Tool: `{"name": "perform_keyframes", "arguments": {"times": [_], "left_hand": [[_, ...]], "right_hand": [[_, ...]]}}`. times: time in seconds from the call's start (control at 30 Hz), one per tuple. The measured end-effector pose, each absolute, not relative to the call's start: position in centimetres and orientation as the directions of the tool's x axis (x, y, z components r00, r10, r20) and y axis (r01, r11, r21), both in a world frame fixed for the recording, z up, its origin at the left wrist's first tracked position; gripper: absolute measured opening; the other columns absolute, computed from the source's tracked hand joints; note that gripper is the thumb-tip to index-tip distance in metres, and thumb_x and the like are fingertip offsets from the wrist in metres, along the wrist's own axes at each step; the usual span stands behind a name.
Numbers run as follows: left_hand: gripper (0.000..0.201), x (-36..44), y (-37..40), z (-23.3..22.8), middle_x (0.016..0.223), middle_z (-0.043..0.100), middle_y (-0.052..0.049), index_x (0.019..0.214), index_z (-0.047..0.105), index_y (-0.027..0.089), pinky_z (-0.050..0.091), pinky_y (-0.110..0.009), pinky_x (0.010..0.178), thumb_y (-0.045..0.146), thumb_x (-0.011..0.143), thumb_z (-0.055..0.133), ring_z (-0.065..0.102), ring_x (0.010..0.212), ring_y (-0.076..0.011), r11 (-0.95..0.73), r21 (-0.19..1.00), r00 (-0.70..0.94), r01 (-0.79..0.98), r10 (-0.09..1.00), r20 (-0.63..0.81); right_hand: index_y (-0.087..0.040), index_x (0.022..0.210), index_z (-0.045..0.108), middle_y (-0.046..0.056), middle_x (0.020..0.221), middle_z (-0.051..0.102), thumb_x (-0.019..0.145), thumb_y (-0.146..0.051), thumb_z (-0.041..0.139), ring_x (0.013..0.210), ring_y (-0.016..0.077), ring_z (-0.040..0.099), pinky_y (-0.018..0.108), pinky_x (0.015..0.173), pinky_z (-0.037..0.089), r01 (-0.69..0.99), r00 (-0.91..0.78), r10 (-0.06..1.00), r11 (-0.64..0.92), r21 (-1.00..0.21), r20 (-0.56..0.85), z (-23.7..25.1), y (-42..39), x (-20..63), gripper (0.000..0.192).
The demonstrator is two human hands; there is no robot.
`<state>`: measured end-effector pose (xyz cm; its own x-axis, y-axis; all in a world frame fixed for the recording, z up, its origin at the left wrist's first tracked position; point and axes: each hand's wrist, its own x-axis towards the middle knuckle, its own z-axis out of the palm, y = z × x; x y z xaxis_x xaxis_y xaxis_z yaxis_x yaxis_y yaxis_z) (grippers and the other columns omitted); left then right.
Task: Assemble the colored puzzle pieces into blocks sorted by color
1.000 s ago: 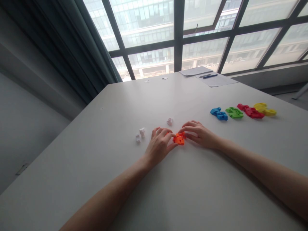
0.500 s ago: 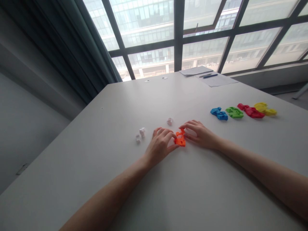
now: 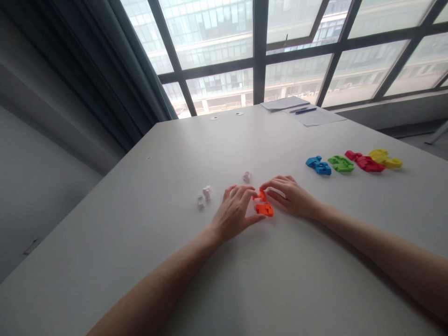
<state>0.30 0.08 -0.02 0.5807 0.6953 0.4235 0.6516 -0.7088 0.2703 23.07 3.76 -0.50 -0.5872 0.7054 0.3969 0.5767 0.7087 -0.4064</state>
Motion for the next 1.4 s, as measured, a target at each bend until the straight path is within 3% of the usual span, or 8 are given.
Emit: {"name": "perform_keyframes", "arguments": {"times": [0.2,0.47,0.63,0.8,0.93,1.07,1.23,1.4], "left_hand": [[0.022,0.41,0.12,-0.20,0.115,0.066,-0.006,0.115,0.051,0.020,0.029,-0.042,0.109,0.017,0.094,0.048,0.055,0.116,-0.0195,-0.636,0.303,0.512,0.710,0.761,0.399],[0.004,0.31,0.26,-0.11,0.094,0.070,0.001,0.095,0.059,0.022,0.030,-0.041,0.107,0.020,0.091,0.059,0.060,0.103,-0.0170,-0.647,0.312,0.500,0.696,0.748,0.436],[0.004,0.30,0.31,-0.27,0.090,0.070,0.001,0.091,0.060,0.021,0.029,-0.041,0.108,0.021,0.089,0.063,0.062,0.100,-0.0165,-0.638,0.334,0.471,0.693,0.753,0.460],[0.003,0.24,0.37,-0.26,0.092,0.071,0.000,0.092,0.061,0.022,0.029,-0.041,0.109,0.021,0.089,0.062,0.061,0.103,-0.0166,-0.660,0.329,0.490,0.676,0.735,0.468],[0.002,0.22,0.36,-0.19,0.095,0.070,0.000,0.092,0.061,0.022,0.029,-0.042,0.110,0.023,0.091,0.060,0.061,0.103,-0.0167,-0.654,0.316,0.488,0.687,0.737,0.467],[0.007,0.32,0.27,-0.20,0.113,0.066,-0.005,0.098,0.058,0.022,0.031,-0.043,0.109,0.024,0.091,0.057,0.059,0.111,-0.0184,-0.616,0.307,0.452,0.725,0.762,0.463],[0.019,0.40,0.17,-0.23,0.135,0.056,-0.008,0.106,0.052,0.021,0.024,-0.044,0.114,0.014,0.089,0.054,0.046,0.132,-0.0187,-0.612,0.318,0.488,0.724,0.781,0.391],[0.020,0.33,0.28,-0.38,0.122,0.065,-0.004,0.107,0.053,0.022,0.024,-0.045,0.114,0.012,0.091,0.049,0.047,0.131,-0.0182,-0.608,0.326,0.496,0.724,0.787,0.366]], "right_hand": [[-0.023,0.105,0.060,0.006,0.110,0.068,0.096,-0.032,0.046,0.106,0.0206,0.058,0.037,0.092,0.036,0.556,-0.602,0.689,0.725,-0.408,0.403,-0.50,3.74,23.23,0.018],[-0.024,0.102,0.064,0.008,0.106,0.067,0.097,-0.032,0.045,0.103,0.0206,0.057,0.038,0.089,0.036,0.503,-0.644,0.633,0.774,-0.385,0.430,-0.04,3.51,23.29,0.021],[-0.027,0.113,0.066,0.008,0.107,0.065,0.098,-0.034,0.044,0.103,0.0211,0.055,0.039,0.090,0.036,0.527,-0.669,0.631,0.775,-0.349,0.392,-0.06,3.54,23.37,0.027],[-0.033,0.125,0.061,0.009,0.120,0.061,0.098,-0.040,0.040,0.111,0.0251,0.051,0.044,0.094,0.035,0.604,-0.650,0.689,0.724,-0.332,0.320,-0.31,3.61,23.23,0.034],[-0.028,0.118,0.064,0.010,0.118,0.063,0.098,-0.040,0.039,0.111,0.0244,0.052,0.044,0.095,0.035,0.576,-0.625,0.678,0.735,-0.357,0.387,-0.15,3.57,23.34,0.034],[-0.026,0.102,0.069,0.008,0.105,0.068,0.098,-0.036,0.041,0.102,0.0219,0.056,0.041,0.091,0.036,0.514,-0.635,0.621,0.784,-0.349,0.460,0.29,3.42,23.54,0.030],[-0.027,0.106,0.069,0.007,0.102,0.068,0.098,-0.035,0.044,0.100,0.0213,0.056,0.039,0.089,0.034,0.502,-0.682,0.585,0.811,-0.301,0.440,0.46,3.33,23.51,0.028],[-0.028,0.121,0.063,0.008,0.109,0.066,0.098,-0.037,0.042,0.103,0.0223,0.054,0.040,0.090,0.034,0.555,-0.667,0.622,0.782,-0.283,0.411,0.26,3.34,23.42,0.032]]}}
